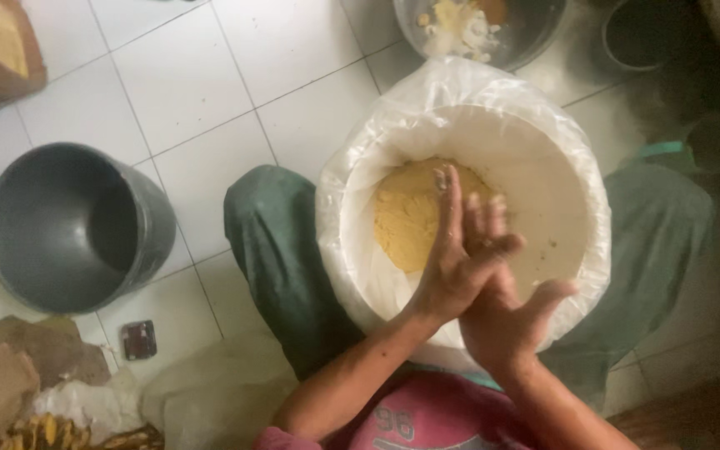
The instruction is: The person sits on the floor and mixes a yellow granular material inside a white bucket lined with a plastic bag using both hands. They repeatedly rub and press the material between their palms and fingers, then lift the bucket at the end.
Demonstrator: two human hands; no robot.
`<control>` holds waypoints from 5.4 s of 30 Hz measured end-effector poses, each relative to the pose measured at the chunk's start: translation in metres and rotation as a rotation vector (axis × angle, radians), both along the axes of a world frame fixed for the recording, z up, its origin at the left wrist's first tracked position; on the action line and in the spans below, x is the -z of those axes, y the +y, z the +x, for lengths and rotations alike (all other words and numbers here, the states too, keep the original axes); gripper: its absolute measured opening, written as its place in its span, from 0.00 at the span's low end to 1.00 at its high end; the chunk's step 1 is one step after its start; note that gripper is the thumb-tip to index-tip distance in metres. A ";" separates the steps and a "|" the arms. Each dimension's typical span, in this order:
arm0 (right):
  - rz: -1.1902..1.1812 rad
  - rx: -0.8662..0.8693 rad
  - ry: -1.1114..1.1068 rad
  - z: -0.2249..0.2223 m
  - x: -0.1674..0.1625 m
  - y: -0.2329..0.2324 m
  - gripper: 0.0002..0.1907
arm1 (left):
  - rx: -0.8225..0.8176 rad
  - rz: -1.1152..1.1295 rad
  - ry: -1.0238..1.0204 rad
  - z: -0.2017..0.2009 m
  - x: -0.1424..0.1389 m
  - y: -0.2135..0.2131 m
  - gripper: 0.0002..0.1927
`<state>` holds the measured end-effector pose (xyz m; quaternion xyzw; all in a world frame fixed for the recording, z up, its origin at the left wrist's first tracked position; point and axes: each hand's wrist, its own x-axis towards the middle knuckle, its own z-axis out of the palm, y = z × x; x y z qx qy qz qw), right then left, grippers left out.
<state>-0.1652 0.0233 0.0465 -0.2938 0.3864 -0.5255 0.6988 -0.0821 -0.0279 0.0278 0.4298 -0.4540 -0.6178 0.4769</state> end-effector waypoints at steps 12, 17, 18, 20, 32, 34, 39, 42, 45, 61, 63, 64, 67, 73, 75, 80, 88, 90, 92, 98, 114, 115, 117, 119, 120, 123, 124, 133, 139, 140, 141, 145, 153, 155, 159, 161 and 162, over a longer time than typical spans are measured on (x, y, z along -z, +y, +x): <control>-0.034 -0.092 -0.850 -0.012 -0.025 -0.062 0.68 | 0.249 0.656 1.077 -0.017 0.025 0.030 0.34; 0.046 -0.034 -0.655 -0.008 -0.021 -0.052 0.70 | 0.082 0.662 0.864 -0.013 0.027 0.028 0.35; 0.022 -0.039 -0.598 -0.008 -0.022 -0.051 0.69 | 0.079 0.620 0.867 -0.013 0.026 0.028 0.35; -0.003 -0.025 -0.326 -0.006 -0.026 -0.051 0.71 | 0.068 0.548 0.872 -0.015 0.024 0.026 0.36; -0.229 -0.159 0.267 0.014 -0.001 0.006 0.68 | -0.095 0.498 0.236 0.019 -0.004 -0.033 0.51; -0.204 -0.147 0.209 0.017 0.003 0.003 0.63 | -0.084 0.323 0.199 0.016 -0.005 -0.029 0.50; -0.258 -0.121 0.789 0.008 0.003 -0.059 0.49 | 0.000 -0.013 0.169 -0.006 -0.005 0.005 0.50; -0.264 -0.141 0.851 -0.009 0.005 -0.077 0.42 | -0.055 0.268 0.548 -0.004 0.000 0.008 0.51; -0.473 -0.176 0.780 -0.021 0.010 -0.071 0.39 | -0.205 0.506 0.684 0.011 0.006 -0.003 0.51; -0.156 -0.420 0.690 -0.035 0.004 -0.067 0.48 | -0.255 0.357 0.750 0.027 0.005 -0.003 0.49; -0.040 -0.359 0.184 -0.043 -0.006 -0.060 0.53 | -0.288 0.318 0.696 0.034 0.005 -0.005 0.50; 0.012 -0.326 -0.064 -0.044 -0.010 -0.057 0.56 | -0.288 0.330 0.691 0.037 0.005 -0.006 0.50; 0.178 -0.302 -0.476 -0.037 -0.016 -0.049 0.58 | 0.295 0.333 1.610 0.041 0.007 -0.007 0.49; 0.230 -0.397 -0.128 -0.027 0.003 -0.048 0.62 | 0.233 0.495 1.446 0.042 0.003 -0.001 0.59; 0.173 -0.460 -0.094 -0.036 0.008 -0.046 0.62 | 0.225 0.563 1.418 0.044 -0.003 0.001 0.60; 0.058 -0.588 -0.043 -0.046 0.021 -0.041 0.61 | 0.076 0.539 1.139 0.043 -0.010 -0.002 0.62; -0.269 -0.602 0.679 -0.040 0.027 -0.050 0.59 | 0.074 0.461 0.688 0.027 0.009 0.012 0.64; -0.320 -0.592 0.731 -0.039 0.025 -0.054 0.57 | 0.057 0.355 0.480 0.022 0.011 0.015 0.63; -0.341 -0.592 0.758 -0.036 0.023 -0.058 0.56 | 0.001 0.273 0.210 0.020 0.010 0.017 0.59; -0.267 -0.501 0.635 -0.027 0.018 -0.063 0.55 | -0.040 -0.156 -0.407 0.008 0.009 0.026 0.46; -0.196 -0.504 0.481 -0.051 -0.001 0.034 0.53 | -0.246 0.501 0.403 0.030 0.030 -0.028 0.46; -0.175 -0.400 0.486 -0.057 -0.003 0.030 0.49 | -0.246 0.563 0.461 0.031 0.026 -0.028 0.46; -0.133 -0.180 0.498 -0.060 -0.006 0.019 0.40 | -0.199 0.643 0.613 0.031 0.017 -0.027 0.46; 0.251 -0.258 0.214 -0.052 -0.001 -0.010 0.33 | -0.104 0.678 0.801 0.027 0.010 -0.023 0.45; 0.443 -0.293 0.064 -0.048 0.001 -0.023 0.30 | -0.087 0.599 0.749 0.026 0.007 -0.021 0.46; 0.197 -0.126 0.355 -0.035 0.008 -0.044 0.31 | -0.089 0.486 0.622 0.025 0.004 -0.016 0.47; 0.065 -0.129 0.475 -0.032 0.010 -0.042 0.32 | -0.146 0.535 0.604 0.026 0.005 -0.015 0.47; -0.197 -0.482 0.931 -0.016 0.003 -0.025 0.42 | -0.207 0.597 0.762 0.021 0.013 -0.008 0.50; -0.295 -0.553 1.210 -0.029 0.019 -0.039 0.40 | -0.176 0.524 0.706 0.023 0.015 -0.007 0.51; -0.313 -0.529 1.291 -0.034 0.027 -0.040 0.41 | -0.185 0.513 0.698 0.022 0.015 -0.005 0.51; -0.322 -0.521 1.365 -0.039 0.036 -0.041 0.41 | -0.173 0.363 0.487 0.020 0.015 -0.003 0.49; -0.515 -0.508 1.295 -0.045 0.073 -0.049 0.50 | -0.082 -0.137 -0.271 0.000 0.013 0.017 0.40; -0.787 -0.371 1.553 -0.038 0.083 -0.033 0.46 | 0.143 -0.418 -1.001 0.007 0.025 -0.002 0.32; -0.772 -0.616 1.763 -0.036 0.083 -0.030 0.46 | 0.226 -0.392 -1.035 0.013 0.026 -0.016 0.30; -0.826 -0.499 1.566 -0.028 0.093 -0.049 0.45 | 0.198 -0.671 -0.954 -0.005 0.017 -0.001 0.29; -0.951 -0.506 1.713 -0.023 0.098 -0.061 0.46 | 0.197 -0.682 -0.839 -0.021 0.011 0.019 0.30; -0.965 -0.544 1.751 -0.021 0.098 -0.065 0.46 | 0.262 -0.675 -0.813 -0.025 0.010 0.023 0.30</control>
